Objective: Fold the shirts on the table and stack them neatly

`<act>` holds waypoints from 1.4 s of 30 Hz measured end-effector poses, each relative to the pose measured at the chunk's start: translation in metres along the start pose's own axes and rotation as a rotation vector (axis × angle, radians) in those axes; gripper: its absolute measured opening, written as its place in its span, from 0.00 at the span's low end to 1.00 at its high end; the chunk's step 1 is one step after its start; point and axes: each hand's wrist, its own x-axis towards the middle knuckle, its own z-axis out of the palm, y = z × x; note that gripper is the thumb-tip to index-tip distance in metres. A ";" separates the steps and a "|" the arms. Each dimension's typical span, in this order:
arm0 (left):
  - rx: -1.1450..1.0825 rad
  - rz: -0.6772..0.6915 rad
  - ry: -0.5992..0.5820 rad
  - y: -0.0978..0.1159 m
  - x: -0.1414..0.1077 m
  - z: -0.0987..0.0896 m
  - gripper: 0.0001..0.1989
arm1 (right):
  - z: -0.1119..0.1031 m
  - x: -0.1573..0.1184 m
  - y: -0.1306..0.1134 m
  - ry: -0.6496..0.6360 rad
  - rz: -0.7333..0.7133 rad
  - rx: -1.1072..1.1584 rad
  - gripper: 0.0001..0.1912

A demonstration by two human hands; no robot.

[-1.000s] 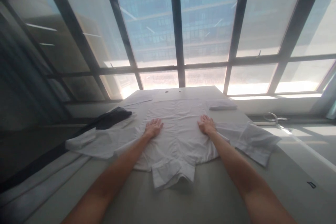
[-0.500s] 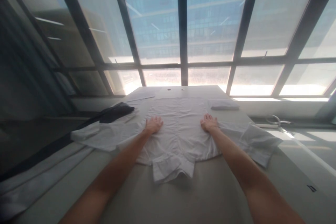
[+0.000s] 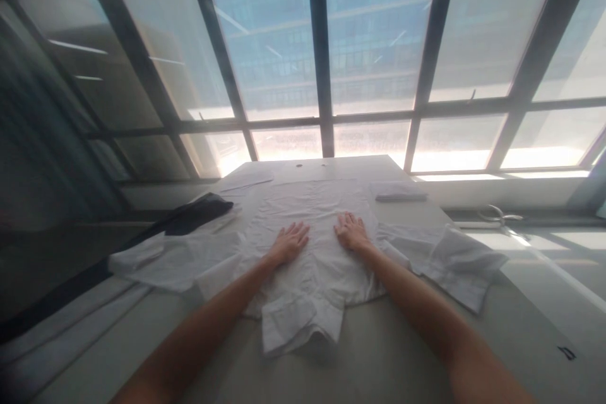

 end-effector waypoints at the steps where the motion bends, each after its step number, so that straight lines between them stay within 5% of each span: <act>1: 0.001 -0.001 0.003 -0.001 0.001 0.000 0.30 | -0.002 -0.001 0.005 -0.015 -0.002 0.006 0.33; 6: -0.003 0.006 0.015 -0.002 0.005 0.001 0.29 | -0.009 -0.020 0.016 -0.029 0.006 0.018 0.33; 13: -0.003 0.014 0.033 -0.002 0.007 0.002 0.28 | -0.008 -0.058 0.001 -0.004 -0.056 0.029 0.32; 30: 0.004 0.043 0.035 -0.007 0.013 0.006 0.29 | -0.014 -0.079 -0.005 0.047 -0.111 0.069 0.28; 42: -0.002 0.050 0.046 -0.006 0.014 0.003 0.28 | -0.025 -0.177 0.000 0.022 -0.156 0.080 0.30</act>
